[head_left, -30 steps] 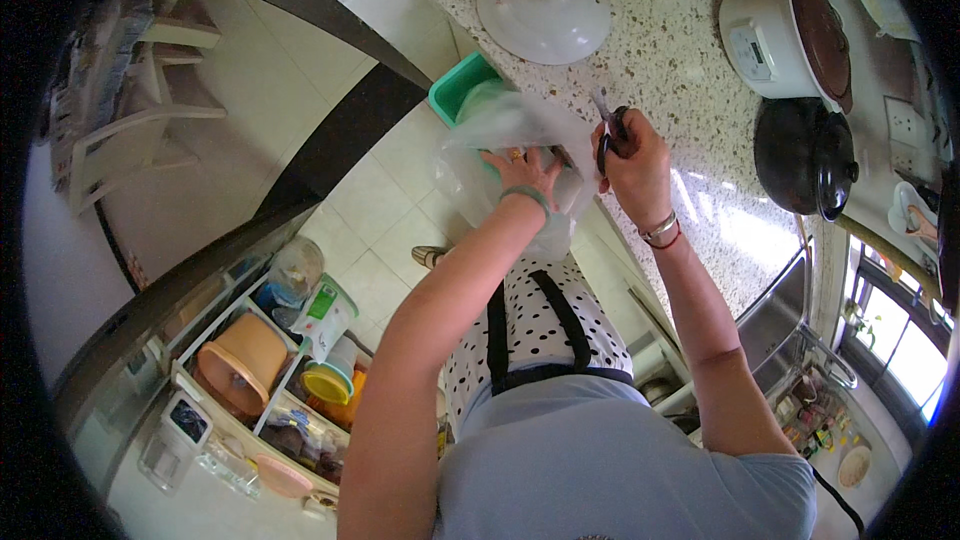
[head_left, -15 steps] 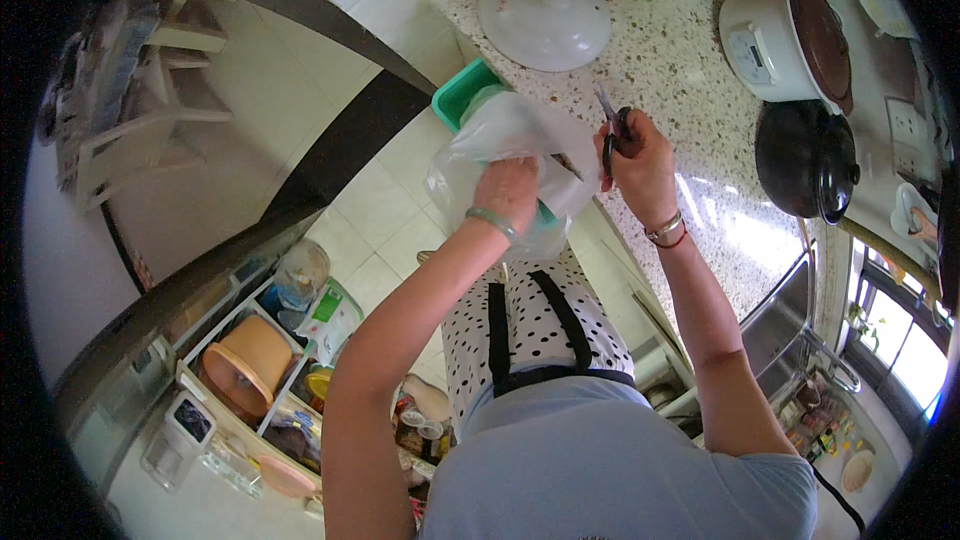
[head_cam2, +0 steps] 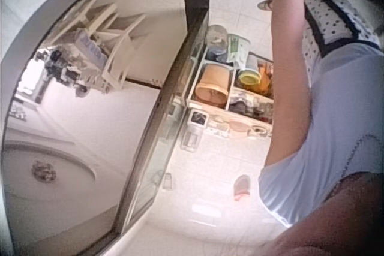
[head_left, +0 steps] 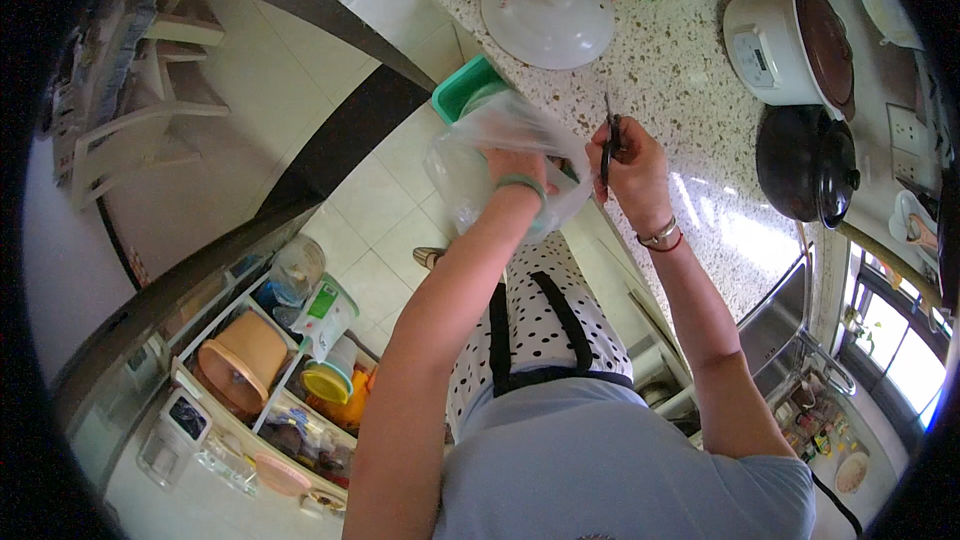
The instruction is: The person washes a small white root vegetable under a kitchen faucet, then retrieves a pair of scissors from a utensil rack. They use the scissors to cut open a plastic bag containing a white root vegetable and a carrot, then place the items on the floor next to a large squash.
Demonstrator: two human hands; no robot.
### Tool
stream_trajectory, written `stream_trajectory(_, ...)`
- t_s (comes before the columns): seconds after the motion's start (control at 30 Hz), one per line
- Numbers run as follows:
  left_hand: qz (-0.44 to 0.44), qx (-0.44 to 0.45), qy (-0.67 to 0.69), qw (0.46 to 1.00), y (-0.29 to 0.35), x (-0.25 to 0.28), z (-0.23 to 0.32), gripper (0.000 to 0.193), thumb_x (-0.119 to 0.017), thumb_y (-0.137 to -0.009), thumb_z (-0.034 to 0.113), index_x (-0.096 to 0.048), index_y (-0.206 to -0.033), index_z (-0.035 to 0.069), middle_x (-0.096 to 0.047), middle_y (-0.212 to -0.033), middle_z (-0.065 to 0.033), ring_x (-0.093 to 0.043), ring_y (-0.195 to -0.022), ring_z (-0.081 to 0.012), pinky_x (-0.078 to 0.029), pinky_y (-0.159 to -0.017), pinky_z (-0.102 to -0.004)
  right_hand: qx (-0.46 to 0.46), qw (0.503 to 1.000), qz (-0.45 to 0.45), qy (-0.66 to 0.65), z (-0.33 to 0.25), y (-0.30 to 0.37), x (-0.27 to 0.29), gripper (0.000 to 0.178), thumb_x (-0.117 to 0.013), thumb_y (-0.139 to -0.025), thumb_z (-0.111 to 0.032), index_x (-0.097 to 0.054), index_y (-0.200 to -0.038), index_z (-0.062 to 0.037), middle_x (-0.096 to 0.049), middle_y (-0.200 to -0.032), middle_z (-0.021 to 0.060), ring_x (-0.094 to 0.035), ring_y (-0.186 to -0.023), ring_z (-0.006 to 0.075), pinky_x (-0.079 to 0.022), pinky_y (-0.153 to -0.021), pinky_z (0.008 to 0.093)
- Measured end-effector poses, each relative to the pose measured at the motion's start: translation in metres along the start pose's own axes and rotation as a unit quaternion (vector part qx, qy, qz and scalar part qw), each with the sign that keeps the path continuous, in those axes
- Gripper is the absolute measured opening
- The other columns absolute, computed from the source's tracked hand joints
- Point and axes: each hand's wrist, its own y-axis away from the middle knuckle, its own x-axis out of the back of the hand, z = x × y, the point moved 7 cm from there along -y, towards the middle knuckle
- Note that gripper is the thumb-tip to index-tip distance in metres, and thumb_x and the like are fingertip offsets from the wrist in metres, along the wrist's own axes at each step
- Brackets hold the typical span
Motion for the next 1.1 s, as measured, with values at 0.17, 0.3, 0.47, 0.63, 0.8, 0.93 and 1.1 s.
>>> stream_trajectory(0.17,-0.052,0.04,-0.049,0.997,-0.007,-0.026,0.008,0.071,-0.051,-0.081,0.042,-0.025,-0.14,0.014,-0.023,-0.146,-0.0084,-0.019,-0.134,-0.0308,-0.015,-0.101,-0.0642,0.015,0.999,-0.017,-0.037,-0.001,0.0,-0.003,0.006,-0.055,-0.083,0.0,-0.049,-0.084,-0.0014,-0.054,-0.063,0.0023,-0.048,-0.043,0.0082,-0.037,-0.037,0.0233)
stream_trajectory(0.3,-0.101,0.027,-0.06,0.993,-0.003,-0.015,0.002,0.063,-0.045,-0.089,0.038,-0.023,-0.141,0.011,-0.023,-0.146,-0.0092,-0.019,-0.134,-0.0304,-0.016,-0.1,-0.0658,0.014,0.999,-0.013,0.027,-0.006,0.0,-0.002,0.007,-0.056,-0.082,-0.001,-0.049,-0.083,-0.0013,-0.053,-0.061,0.0019,-0.048,-0.043,0.0085,-0.037,-0.037,0.0235)
stream_trajectory(0.47,0.015,-0.1,0.124,0.987,0.011,0.013,-0.013,0.066,-0.065,-0.074,0.035,-0.041,-0.129,0.008,-0.045,-0.129,-0.0171,-0.04,-0.121,-0.0334,-0.028,-0.101,-0.0476,0.014,1.0,-0.012,0.024,0.002,-0.007,0.005,0.012,-0.06,-0.081,-0.003,-0.049,-0.083,-0.0012,-0.051,-0.059,0.0017,-0.048,-0.042,0.0088,-0.037,-0.036,0.0237)
stream_trajectory(0.63,0.102,-0.166,0.289,0.937,0.047,0.067,-0.043,0.036,-0.061,-0.077,0.021,-0.055,-0.113,0.015,-0.057,-0.106,-0.0134,-0.054,-0.101,-0.0287,-0.038,-0.089,-0.0434,0.003,0.999,-0.039,0.02,-0.002,-0.007,0.006,0.012,-0.061,-0.081,-0.004,-0.05,-0.084,-0.0008,-0.052,-0.061,0.0025,-0.047,-0.041,0.009,-0.037,-0.036,0.0238)
stream_trajectory(0.8,0.116,-0.21,0.083,0.967,0.098,0.074,-0.038,0.021,-0.06,-0.076,0.019,-0.063,-0.097,0.018,-0.057,-0.081,-0.0048,-0.058,-0.08,-0.0248,-0.044,-0.073,-0.0396,-0.03,0.999,-0.026,0.029,0.0,-0.004,0.009,0.012,-0.062,-0.081,-0.004,-0.051,-0.086,-0.0006,-0.052,-0.062,0.0025,-0.048,-0.042,0.0089,-0.037,-0.036,0.0238)
stream_trajectory(0.93,0.041,-0.171,0.131,0.976,0.077,0.049,-0.018,0.016,-0.061,-0.076,0.022,-0.062,-0.093,0.019,-0.059,-0.076,-0.0053,-0.06,-0.074,-0.0261,-0.045,-0.064,-0.037,-0.002,0.996,-0.024,0.09,-0.003,0.0,0.01,0.013,-0.062,-0.081,-0.005,-0.051,-0.086,0.0003,-0.053,-0.063,0.002,-0.048,-0.045,0.0077,-0.038,-0.039,0.0226)
stream_trajectory(1.1,0.168,-0.118,0.219,0.954,0.043,0.037,0.005,0.027,-0.059,-0.081,0.025,-0.055,-0.098,0.004,-0.06,-0.087,-0.0148,-0.058,-0.083,-0.0314,-0.049,-0.068,-0.0413,0.02,0.996,-0.036,0.075,-0.01,0.003,0.0,0.013,-0.062,-0.082,-0.005,-0.051,-0.086,0.0003,-0.052,-0.062,0.0014,-0.048,-0.046,0.0071,-0.037,-0.04,0.0219)
